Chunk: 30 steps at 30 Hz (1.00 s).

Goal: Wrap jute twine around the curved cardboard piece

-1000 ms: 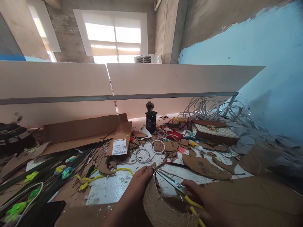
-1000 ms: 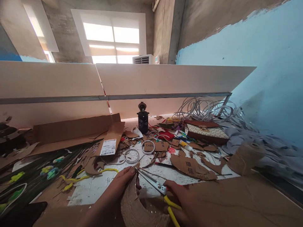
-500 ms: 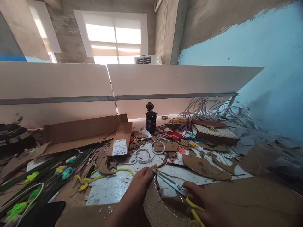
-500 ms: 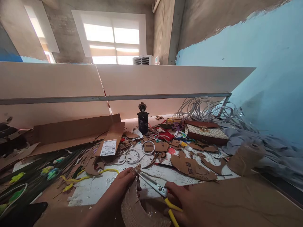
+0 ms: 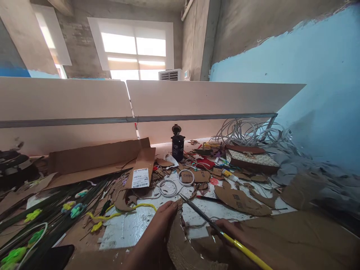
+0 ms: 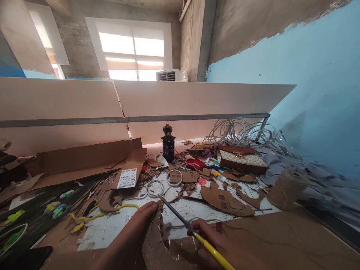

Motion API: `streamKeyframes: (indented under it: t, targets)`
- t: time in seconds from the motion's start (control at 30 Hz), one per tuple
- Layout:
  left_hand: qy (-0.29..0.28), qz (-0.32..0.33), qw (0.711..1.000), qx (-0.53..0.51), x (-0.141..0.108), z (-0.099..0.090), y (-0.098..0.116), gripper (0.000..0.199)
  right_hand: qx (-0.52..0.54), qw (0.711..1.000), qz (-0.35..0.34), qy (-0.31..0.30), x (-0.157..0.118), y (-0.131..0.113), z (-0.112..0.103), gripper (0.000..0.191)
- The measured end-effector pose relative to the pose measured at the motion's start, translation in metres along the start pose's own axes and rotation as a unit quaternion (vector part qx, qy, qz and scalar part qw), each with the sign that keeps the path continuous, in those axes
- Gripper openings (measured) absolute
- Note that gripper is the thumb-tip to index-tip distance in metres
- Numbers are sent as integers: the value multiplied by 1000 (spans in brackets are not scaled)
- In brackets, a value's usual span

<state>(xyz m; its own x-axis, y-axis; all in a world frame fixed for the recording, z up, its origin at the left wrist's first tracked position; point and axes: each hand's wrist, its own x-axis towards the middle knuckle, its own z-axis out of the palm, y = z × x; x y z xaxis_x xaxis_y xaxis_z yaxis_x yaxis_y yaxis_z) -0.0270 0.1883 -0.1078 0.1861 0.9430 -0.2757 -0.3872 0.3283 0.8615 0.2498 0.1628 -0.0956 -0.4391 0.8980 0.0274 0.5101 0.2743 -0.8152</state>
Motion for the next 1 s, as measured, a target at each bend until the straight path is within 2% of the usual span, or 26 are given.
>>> streamKeyframes:
  t: [0.1, 0.2, 0.3, 0.47, 0.6, 0.7, 0.8, 0.9, 0.93, 1.0]
  targets:
    - [2, -7, 1000, 3, -4, 3, 1, 36, 23, 999, -5, -43, 6, -10, -14, 45]
    - [15, 12, 1000, 2, -7, 9, 4, 38, -11, 1000, 0, 21, 15, -19, -34, 50]
    - [24, 22, 999, 10, -7, 11, 5, 37, -137, 985, 70, 83, 29, -17, -57, 56]
    - [51, 51, 996, 57, -3, 7, 4, 40, -318, 932, 100, 145, 59, 19, -88, 47]
    - [66, 81, 991, 87, -4, 6, 5, 42, -345, 921, 101, 152, 72, 46, -102, 48]
    - [51, 72, 994, 67, -7, 8, 7, 41, -353, 919, 99, 143, 73, 54, -109, 46]
    - [32, 42, 998, 44, -11, 13, 10, 39, -352, 920, 91, 148, 72, 48, -107, 32]
    - [33, 32, 999, 22, -17, 20, 11, 35, -317, 937, 52, 137, 73, 25, -86, 31]
    - [36, 29, 999, 19, -18, 22, 11, 34, -288, 950, 27, 115, 74, 14, -74, 32]
    - [37, 19, 999, 24, -22, 25, 13, 34, -119, 991, -24, 50, 76, -8, -47, 36]
